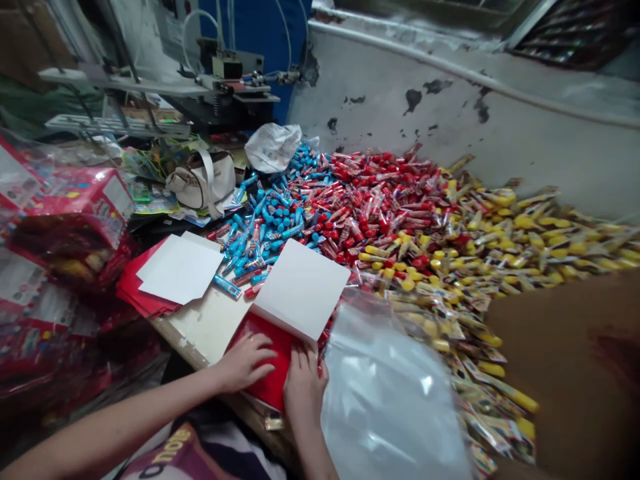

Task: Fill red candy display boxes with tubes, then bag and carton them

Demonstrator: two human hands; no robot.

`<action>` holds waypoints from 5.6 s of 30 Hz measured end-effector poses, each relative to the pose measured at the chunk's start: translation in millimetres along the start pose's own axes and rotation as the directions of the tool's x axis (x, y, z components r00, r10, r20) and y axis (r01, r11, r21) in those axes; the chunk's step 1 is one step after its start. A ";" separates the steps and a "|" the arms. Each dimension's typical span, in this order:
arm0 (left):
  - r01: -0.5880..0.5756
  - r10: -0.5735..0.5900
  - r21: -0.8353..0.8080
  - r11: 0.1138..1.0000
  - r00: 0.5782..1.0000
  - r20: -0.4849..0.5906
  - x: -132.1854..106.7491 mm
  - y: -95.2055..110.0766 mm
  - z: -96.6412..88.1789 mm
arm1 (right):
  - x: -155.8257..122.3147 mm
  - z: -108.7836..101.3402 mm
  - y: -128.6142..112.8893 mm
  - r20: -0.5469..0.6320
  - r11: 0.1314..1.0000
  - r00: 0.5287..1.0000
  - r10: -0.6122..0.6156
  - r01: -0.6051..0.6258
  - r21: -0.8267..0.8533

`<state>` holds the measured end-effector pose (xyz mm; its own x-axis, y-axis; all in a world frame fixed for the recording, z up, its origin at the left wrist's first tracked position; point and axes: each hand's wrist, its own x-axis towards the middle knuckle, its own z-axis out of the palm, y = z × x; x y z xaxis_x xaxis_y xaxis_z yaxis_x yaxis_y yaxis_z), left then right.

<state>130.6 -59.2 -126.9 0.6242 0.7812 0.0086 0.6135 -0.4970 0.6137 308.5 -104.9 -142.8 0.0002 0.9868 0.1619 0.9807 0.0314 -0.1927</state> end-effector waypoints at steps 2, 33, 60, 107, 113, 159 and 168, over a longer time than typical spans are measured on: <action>-0.061 0.050 -0.064 0.996 0.986 -0.162 -4.7 -18.7 -25.6 | 0.0 -9.5 -11.2 -0.095 0.997 0.995 -0.019 0.025 0.072; 0.410 -0.674 -0.662 0.627 0.711 -0.199 -32.7 -55.0 -28.1 | 82.1 -56.4 -48.0 0.058 0.692 0.998 0.009 -0.048 0.720; 0.440 -0.644 -0.595 0.672 0.745 -0.176 -46.1 -17.8 -54.5 | 74.8 3.2 -70.2 0.248 0.946 0.927 -0.282 0.225 0.233; 0.723 -0.669 0.004 0.690 0.641 -0.376 146.9 -131.7 -69.1 | 58.6 28.1 -47.8 -0.197 0.883 0.968 -0.154 0.224 0.412; 0.713 -0.667 0.006 0.701 0.658 -0.348 130.0 -124.7 -64.6 | 42.1 2.1 -46.0 -0.184 0.845 0.983 0.007 0.092 0.527; 0.230 -0.747 -0.973 0.035 0.652 0.128 -59.8 -10.2 -84.3 | 87.2 -48.0 -73.0 0.168 0.688 0.681 -0.713 0.725 -0.019; 0.226 -0.703 -0.972 0.069 0.702 0.113 -55.2 -6.6 -82.9 | 91.5 -28.6 -72.6 0.199 0.633 0.622 -0.757 0.774 -0.009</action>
<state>52.1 -67.7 -66.0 0.0618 0.8551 -0.5147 -0.2863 0.5092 0.8116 242.8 -21.4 -86.3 -0.7815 0.6216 0.0545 0.6230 0.7822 0.0120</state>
